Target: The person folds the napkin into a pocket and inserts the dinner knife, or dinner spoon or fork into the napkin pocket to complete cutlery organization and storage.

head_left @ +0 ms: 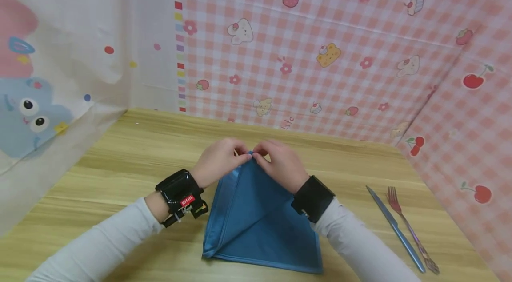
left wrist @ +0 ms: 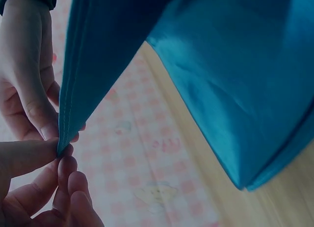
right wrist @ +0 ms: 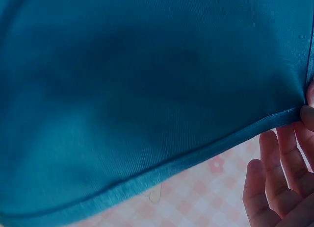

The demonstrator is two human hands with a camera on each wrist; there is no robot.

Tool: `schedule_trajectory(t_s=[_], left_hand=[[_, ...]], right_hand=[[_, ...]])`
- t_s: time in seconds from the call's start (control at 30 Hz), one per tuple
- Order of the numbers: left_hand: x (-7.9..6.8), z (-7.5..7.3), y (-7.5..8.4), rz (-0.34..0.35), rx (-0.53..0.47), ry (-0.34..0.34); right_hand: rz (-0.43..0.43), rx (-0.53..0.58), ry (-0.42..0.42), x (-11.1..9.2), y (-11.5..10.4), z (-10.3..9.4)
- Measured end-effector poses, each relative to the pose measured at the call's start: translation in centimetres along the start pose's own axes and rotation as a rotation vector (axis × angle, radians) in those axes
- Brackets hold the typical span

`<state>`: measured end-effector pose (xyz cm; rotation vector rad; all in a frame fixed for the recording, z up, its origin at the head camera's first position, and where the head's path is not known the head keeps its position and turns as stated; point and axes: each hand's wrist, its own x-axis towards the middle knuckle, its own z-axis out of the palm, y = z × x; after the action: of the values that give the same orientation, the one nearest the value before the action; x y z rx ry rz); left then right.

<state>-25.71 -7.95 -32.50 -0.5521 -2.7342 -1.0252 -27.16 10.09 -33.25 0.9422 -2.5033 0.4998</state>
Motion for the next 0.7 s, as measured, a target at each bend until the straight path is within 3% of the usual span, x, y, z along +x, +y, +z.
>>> schedule_trajectory(t_s=[0.27,0.4,0.53,0.7], left_hand=[[0.3,0.3,-1.4,-0.05,0.019,0.005],[0.3,0.6,-1.6,-0.022,0.006,0.004],[-0.4,0.3,-1.1,0.035,-0.04,-0.014],[-1.1,-0.8,-2.1,0.056,0.001,-0.064]], right_hand=[[0.057,0.045,-0.048,0.8,0.0,1.6],[0.053,0.079,-0.067,0.3,0.2,1.3],[0.037,0.134,-0.038,-1.7,0.5,-1.0],[-0.042,0.231,0.013,-7.3,2.0,-5.6]])
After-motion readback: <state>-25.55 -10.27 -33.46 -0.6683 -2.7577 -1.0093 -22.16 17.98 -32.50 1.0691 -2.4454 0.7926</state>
